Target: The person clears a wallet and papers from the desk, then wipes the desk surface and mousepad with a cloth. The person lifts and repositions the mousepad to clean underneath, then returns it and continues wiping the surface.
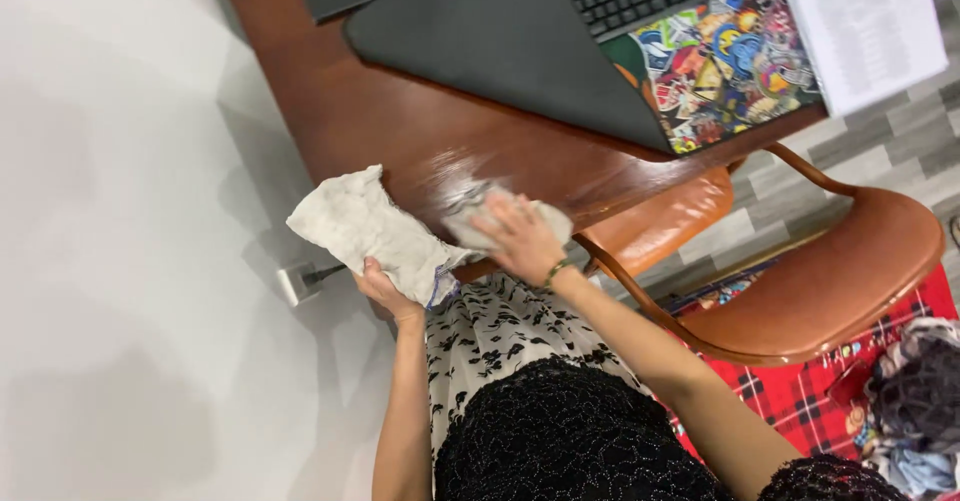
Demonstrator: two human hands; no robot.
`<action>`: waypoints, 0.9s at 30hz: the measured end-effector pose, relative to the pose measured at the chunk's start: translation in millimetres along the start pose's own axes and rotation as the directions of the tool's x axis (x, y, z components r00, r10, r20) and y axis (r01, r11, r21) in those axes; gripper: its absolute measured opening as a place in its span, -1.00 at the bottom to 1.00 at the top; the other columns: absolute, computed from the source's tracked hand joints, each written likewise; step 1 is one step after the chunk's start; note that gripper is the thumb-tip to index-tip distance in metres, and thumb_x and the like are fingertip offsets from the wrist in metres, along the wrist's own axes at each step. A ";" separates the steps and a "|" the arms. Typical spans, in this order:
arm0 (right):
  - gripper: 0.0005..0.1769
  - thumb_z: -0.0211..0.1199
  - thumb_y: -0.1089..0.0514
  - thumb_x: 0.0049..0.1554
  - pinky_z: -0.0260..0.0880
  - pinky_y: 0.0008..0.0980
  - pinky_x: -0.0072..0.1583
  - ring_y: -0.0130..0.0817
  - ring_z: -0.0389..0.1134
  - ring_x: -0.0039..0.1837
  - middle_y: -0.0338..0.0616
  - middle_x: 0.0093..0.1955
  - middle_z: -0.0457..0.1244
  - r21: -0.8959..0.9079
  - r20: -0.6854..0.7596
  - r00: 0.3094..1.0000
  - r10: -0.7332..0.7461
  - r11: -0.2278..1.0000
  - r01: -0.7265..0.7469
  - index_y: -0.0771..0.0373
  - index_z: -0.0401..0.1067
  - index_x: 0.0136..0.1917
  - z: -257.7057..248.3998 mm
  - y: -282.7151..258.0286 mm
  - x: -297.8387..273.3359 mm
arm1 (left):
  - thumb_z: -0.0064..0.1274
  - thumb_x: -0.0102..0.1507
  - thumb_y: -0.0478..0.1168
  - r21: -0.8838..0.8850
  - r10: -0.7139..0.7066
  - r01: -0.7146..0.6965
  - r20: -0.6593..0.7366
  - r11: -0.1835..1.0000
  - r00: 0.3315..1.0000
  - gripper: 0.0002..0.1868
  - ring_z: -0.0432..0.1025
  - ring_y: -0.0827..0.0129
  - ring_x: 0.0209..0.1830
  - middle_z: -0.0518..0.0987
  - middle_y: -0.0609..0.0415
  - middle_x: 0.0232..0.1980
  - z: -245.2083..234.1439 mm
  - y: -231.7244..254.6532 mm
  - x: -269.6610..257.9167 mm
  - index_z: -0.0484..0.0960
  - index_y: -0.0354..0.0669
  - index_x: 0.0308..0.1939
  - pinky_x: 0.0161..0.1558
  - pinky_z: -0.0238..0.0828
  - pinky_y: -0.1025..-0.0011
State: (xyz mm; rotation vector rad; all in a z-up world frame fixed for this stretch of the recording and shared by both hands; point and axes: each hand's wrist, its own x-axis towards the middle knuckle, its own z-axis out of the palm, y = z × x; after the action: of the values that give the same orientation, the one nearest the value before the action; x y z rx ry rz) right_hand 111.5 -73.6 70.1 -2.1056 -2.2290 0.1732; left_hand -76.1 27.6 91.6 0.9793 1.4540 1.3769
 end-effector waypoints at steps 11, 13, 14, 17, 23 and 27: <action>-0.40 -0.24 -0.26 0.25 -0.30 -0.07 0.51 -0.18 -0.12 0.58 -0.07 0.57 -0.06 0.014 -0.305 0.908 0.288 0.954 -0.298 -0.18 0.06 0.53 -3.7 163.4 -136.4 | -0.23 0.35 -0.13 0.042 0.016 -0.024 0.166 0.999 0.986 -0.56 0.35 0.20 0.13 0.42 -0.22 0.21 22.4 -136.1 5.1 0.40 -0.28 0.25 0.21 0.18 0.20; -0.40 -0.20 -0.23 0.24 -0.23 -0.03 0.50 -0.13 -0.11 0.57 -0.04 0.57 -0.07 0.011 -0.295 0.899 0.324 0.942 -0.336 -0.17 0.06 0.52 -3.3 189.6 -165.8 | -0.24 0.36 -0.14 0.063 0.040 -0.053 0.191 0.997 0.981 -0.56 0.34 0.16 0.16 0.40 -0.23 0.22 40.0 -77.1 -10.3 0.39 -0.28 0.26 0.23 0.16 0.19; -0.40 -0.16 -0.20 0.23 -0.17 0.01 0.48 -0.08 -0.10 0.56 -0.01 0.57 -0.08 0.006 -0.283 0.891 0.356 0.929 -0.369 -0.16 0.06 0.52 -3.9 204.5 -181.1 | -0.24 0.36 -0.14 0.083 0.060 -0.080 0.211 0.993 0.976 -0.56 0.33 0.13 0.18 0.39 -0.25 0.24 50.1 -48.4 -19.3 0.38 -0.28 0.27 0.24 0.15 0.18; -0.41 -0.26 -0.19 0.27 -0.26 0.03 0.49 -0.09 -0.14 0.57 0.00 0.57 -0.09 0.074 -0.250 0.857 0.451 0.891 -0.447 -0.14 0.02 0.54 -1.1 248.4 -215.6 | -0.24 0.37 -0.15 0.092 0.080 -0.107 0.259 0.990 0.963 -0.55 0.31 0.13 0.23 0.37 -0.27 0.26 72.5 -20.6 -34.8 0.35 -0.32 0.28 0.27 0.13 0.21; -0.45 -0.12 -0.13 0.29 -0.32 0.07 0.52 -0.16 -0.11 0.58 -0.01 0.55 0.00 0.053 -0.277 0.735 0.618 0.774 -0.631 0.02 0.14 0.49 -5.6 279.3 -220.3 | -0.14 0.28 -0.33 0.309 0.249 -0.436 0.493 0.845 0.833 -0.55 0.13 -0.35 0.32 0.31 -0.53 0.26 106.6 9.3 -58.0 0.31 -0.57 0.21 0.37 -0.16 -0.08; -0.43 0.03 -0.06 0.24 -0.29 0.08 0.50 -0.05 -0.11 0.58 0.12 0.52 0.02 0.067 -0.331 0.686 0.648 0.741 -0.668 0.20 0.20 0.46 -1.6 256.9 -201.8 | 0.32 -0.01 -0.06 0.558 0.488 -0.737 0.556 0.381 0.673 -0.03 -0.11 -0.35 0.45 0.10 -0.50 0.42 161.9 45.4 -80.6 0.17 -0.41 0.33 0.34 -0.35 -0.27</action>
State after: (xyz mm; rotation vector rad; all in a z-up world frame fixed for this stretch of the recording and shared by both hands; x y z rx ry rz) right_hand 377.8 -260.9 43.6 -2.6369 -1.2181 -0.2140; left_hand 101.4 3.2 143.6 2.4156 1.4721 0.9510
